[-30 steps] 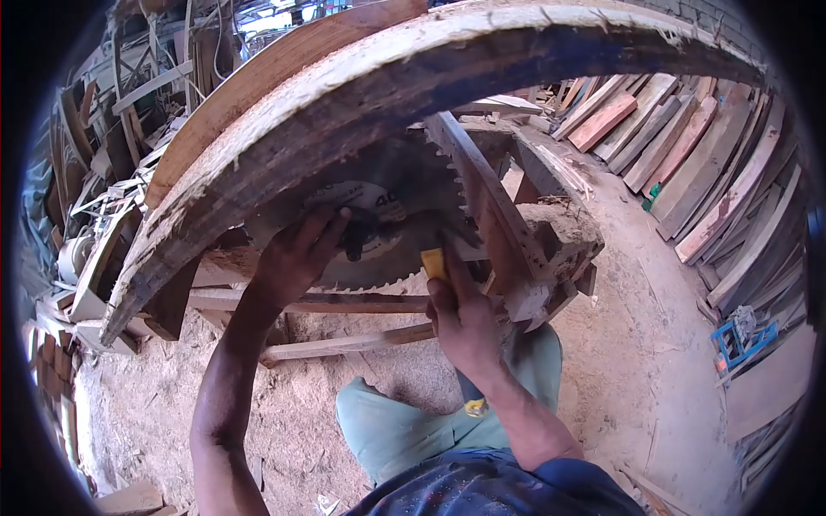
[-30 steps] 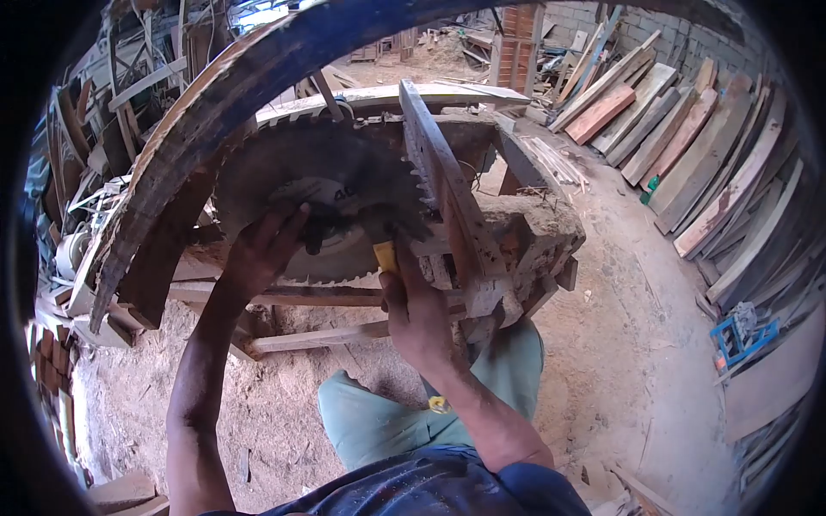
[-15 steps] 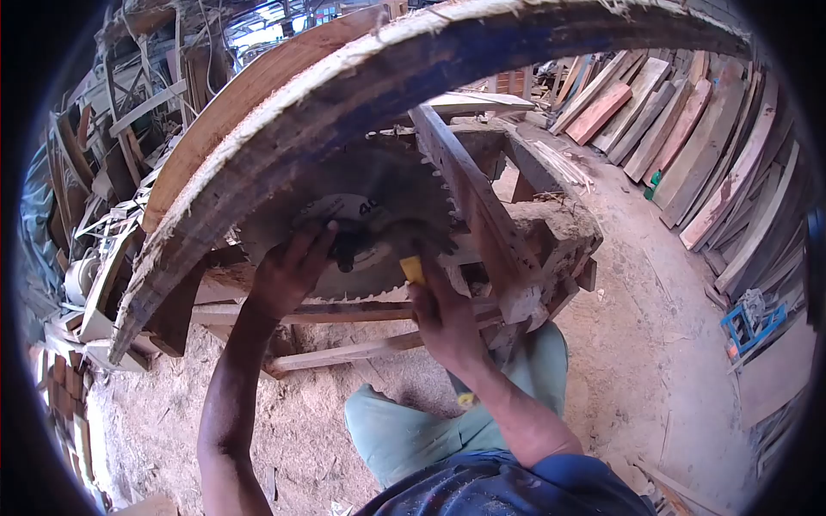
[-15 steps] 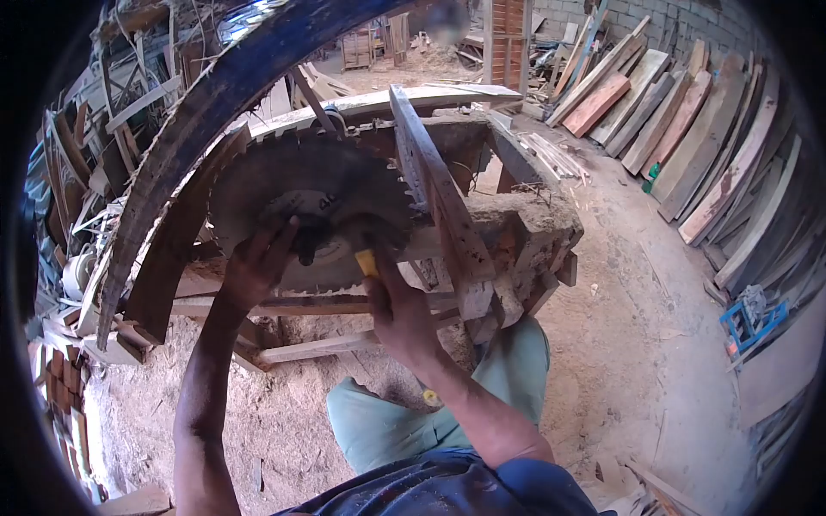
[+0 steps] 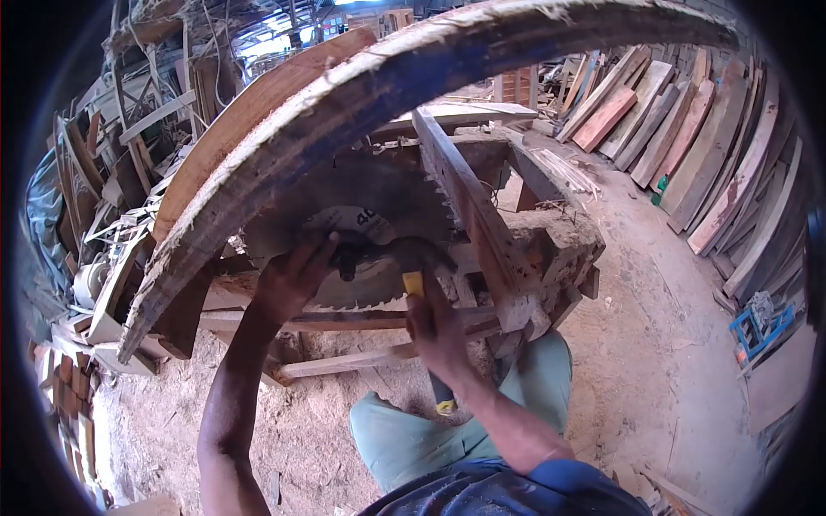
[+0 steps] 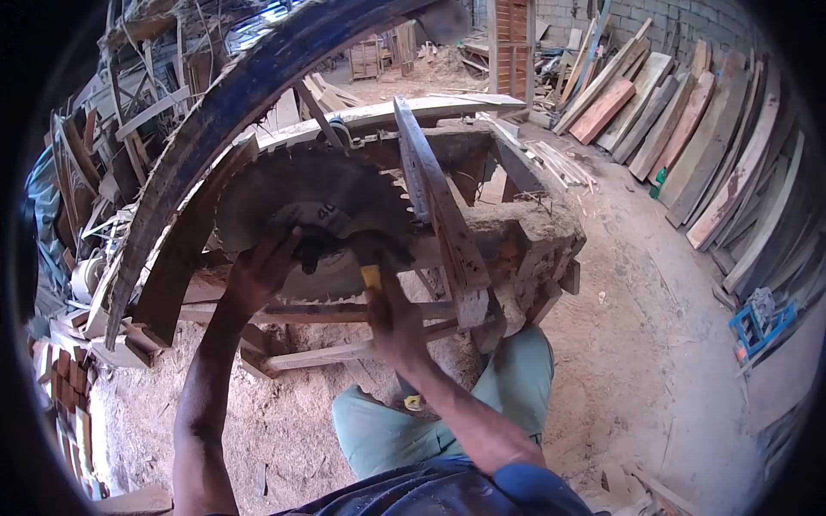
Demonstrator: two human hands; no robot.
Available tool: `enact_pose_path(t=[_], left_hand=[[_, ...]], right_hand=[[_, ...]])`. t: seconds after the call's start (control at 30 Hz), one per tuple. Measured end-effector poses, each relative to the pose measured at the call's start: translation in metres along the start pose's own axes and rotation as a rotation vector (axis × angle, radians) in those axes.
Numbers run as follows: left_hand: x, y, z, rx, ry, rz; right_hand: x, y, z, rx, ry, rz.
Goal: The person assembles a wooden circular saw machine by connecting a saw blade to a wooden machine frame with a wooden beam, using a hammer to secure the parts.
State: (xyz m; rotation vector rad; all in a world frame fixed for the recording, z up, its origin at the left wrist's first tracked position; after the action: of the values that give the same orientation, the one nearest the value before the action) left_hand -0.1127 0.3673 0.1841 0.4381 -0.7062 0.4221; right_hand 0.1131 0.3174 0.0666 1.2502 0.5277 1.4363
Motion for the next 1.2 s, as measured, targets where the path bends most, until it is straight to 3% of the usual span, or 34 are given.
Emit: enact_pose_path(t=[0.07,0.2,0.23,0.33,0.37,0.47,0.6,0.63,0.77,0.9,1.0,1.13,1.17,1.2], left_hand=[[0.003,0.003,0.001,0.007,0.015,0.001],[0.007,-0.005,0.005,0.042,-0.001,-0.039],[0.008,-0.005,0.006,0.024,0.003,-0.03],[0.006,-0.001,0.001,0.04,-0.003,-0.047],[0.003,0.001,0.0,0.056,-0.003,-0.054],[0.0,0.002,-0.002,0.067,0.006,-0.082],[0.006,0.0,0.006,0.039,-0.025,-0.03],[0.007,0.001,0.006,0.033,-0.026,-0.02],[0.006,-0.001,0.005,-0.024,-0.028,-0.014],[0.004,0.001,0.004,-0.031,-0.018,0.018],[0.001,0.002,0.001,-0.06,-0.009,0.023],[0.002,0.006,0.003,-0.036,-0.047,0.031],[-0.001,0.004,0.001,-0.055,-0.049,0.048],[-0.002,0.001,-0.001,-0.071,-0.055,0.035]], right_hand=[[0.01,0.014,0.012,0.133,0.167,-0.124],[0.0,0.004,0.002,0.115,-0.129,0.066],[0.008,-0.002,-0.014,0.073,0.055,0.027],[0.005,0.005,0.01,0.144,0.125,-0.083],[0.0,0.007,0.014,0.242,0.023,-0.049],[0.003,-0.013,-0.019,0.181,0.059,-0.019],[0.001,-0.001,0.011,0.233,-0.03,0.007],[-0.001,-0.002,0.004,0.364,-0.149,0.052],[0.01,0.001,-0.003,0.218,0.217,-0.117],[-0.002,0.006,-0.003,0.404,-0.151,0.011],[0.009,-0.007,-0.012,0.306,0.222,-0.137],[-0.006,-0.002,-0.006,0.461,-0.116,-0.074],[0.001,-0.02,-0.027,0.195,0.089,-0.097],[-0.001,-0.02,-0.019,0.266,0.116,-0.136]])
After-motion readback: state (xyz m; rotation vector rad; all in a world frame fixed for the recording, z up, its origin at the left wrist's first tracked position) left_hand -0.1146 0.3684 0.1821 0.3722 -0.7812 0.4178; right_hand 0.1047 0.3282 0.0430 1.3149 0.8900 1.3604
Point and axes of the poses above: each hand's wrist, its own x-axis towards the middle knuckle, its own z-axis out of the back of the hand, y = z × x, the point moved 8 cm from there along x, towards the middle knuckle, and after that the axes turned 14 degrees about -x, right-handed, at the moved point
